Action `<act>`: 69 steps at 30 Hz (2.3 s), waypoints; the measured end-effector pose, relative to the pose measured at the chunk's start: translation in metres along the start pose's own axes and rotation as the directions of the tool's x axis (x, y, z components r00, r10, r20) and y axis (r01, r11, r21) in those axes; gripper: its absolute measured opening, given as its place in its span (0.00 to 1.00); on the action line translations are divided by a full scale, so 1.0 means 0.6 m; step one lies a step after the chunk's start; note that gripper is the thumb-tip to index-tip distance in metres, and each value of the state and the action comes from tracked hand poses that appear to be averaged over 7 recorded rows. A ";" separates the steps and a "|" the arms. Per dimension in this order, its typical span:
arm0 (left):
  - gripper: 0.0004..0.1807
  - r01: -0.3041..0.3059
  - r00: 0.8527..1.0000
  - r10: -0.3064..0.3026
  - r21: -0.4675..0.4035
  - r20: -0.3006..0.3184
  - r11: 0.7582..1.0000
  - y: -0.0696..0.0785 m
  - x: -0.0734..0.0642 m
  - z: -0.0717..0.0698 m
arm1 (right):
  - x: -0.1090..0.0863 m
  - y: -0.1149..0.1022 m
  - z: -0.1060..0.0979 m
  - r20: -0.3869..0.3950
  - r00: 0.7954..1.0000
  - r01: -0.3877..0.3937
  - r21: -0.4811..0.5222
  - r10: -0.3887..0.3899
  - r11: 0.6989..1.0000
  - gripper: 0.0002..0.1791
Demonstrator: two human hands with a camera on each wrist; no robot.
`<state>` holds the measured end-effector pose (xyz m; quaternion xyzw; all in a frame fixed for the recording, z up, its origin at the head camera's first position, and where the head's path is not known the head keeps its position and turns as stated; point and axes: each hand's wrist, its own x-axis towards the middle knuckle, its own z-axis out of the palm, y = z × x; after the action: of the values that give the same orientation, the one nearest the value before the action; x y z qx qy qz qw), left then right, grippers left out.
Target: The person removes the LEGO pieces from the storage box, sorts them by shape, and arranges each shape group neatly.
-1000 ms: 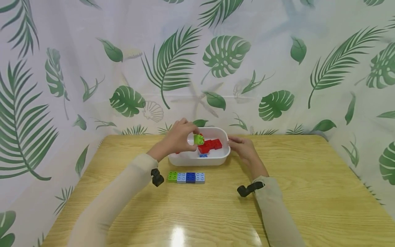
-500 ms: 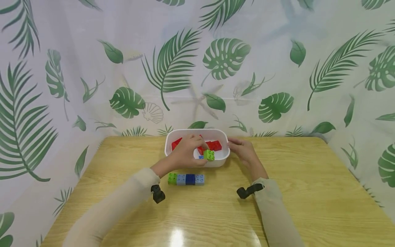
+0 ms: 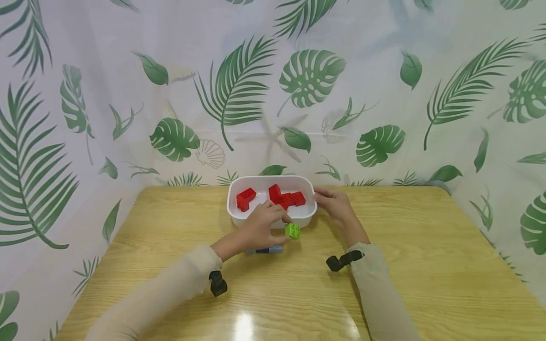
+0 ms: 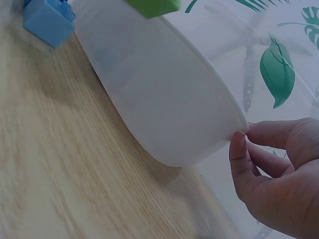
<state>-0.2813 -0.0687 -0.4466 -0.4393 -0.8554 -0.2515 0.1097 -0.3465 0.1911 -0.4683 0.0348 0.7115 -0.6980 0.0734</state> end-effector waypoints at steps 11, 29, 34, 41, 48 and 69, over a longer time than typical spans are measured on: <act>0.19 0.030 0.998 -0.033 0.058 0.048 0.998 0.005 -0.022 0.031 | 0.002 0.000 -0.002 -0.002 1.000 -0.006 -0.003 0.006 1.000 0.27; 0.21 0.066 0.992 -0.082 0.155 0.099 0.986 0.006 -0.038 0.042 | 0.001 -0.004 0.001 0.002 0.999 -0.038 -0.005 0.038 0.999 0.27; 0.20 0.056 0.991 -0.079 0.198 0.110 0.979 0.005 -0.039 0.040 | 0.001 -0.003 0.000 -0.001 0.999 -0.040 -0.010 0.040 0.999 0.27; 0.20 0.042 0.987 -0.083 0.281 0.137 0.959 0.005 -0.038 0.038 | 0.000 -0.003 -0.001 0.006 1.000 -0.024 -0.012 0.024 1.000 0.27; 0.20 0.022 0.984 -0.084 0.358 0.158 0.934 0.005 -0.034 0.038 | -0.001 -0.004 0.002 -0.008 1.000 -0.024 -0.019 0.023 1.000 0.27; 0.22 0.068 0.990 -0.100 0.292 0.099 0.954 0.009 -0.027 0.036 | -0.001 -0.011 0.001 -0.009 0.999 -0.054 -0.059 0.053 0.997 0.27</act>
<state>-0.2666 -0.0659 -0.4700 -0.3953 -0.9057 -0.1033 0.1132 -0.3471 0.1902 -0.4618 0.0543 0.7310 -0.6741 0.0903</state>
